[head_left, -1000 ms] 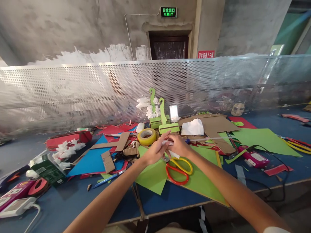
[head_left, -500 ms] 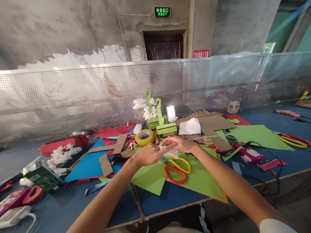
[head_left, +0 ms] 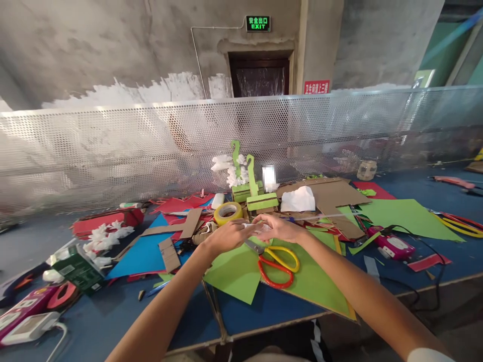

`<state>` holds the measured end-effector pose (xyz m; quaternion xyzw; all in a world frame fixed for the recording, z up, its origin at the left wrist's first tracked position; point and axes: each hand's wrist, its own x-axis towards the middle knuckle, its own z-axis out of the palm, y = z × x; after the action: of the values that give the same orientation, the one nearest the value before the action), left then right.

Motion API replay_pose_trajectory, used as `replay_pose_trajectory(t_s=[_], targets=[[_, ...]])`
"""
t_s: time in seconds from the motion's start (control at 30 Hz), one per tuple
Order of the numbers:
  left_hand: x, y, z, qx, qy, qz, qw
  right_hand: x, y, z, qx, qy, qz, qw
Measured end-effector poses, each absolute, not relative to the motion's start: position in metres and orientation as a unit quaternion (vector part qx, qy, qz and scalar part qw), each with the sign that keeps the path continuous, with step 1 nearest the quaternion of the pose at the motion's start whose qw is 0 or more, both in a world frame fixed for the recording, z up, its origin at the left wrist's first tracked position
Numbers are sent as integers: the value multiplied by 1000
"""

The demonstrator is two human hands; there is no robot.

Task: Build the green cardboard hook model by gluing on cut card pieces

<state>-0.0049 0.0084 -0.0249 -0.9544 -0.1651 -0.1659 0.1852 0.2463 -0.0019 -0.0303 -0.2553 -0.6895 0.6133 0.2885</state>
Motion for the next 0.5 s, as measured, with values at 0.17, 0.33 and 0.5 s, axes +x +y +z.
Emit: replay_pose_trajectory(t_s=[0.17, 0.33, 0.5], targets=[[-2, 3, -23, -933, -263, -246, -4, 235, -1, -35, -277, -745, 515, 322], [-6, 11, -20, -853, -394, -330, -88, 239, -1, -31, -329, -762, 429, 355], [-20, 33, -25, -839, -455, -288, -74, 247, 1, -28, -367, -775, 366, 361]])
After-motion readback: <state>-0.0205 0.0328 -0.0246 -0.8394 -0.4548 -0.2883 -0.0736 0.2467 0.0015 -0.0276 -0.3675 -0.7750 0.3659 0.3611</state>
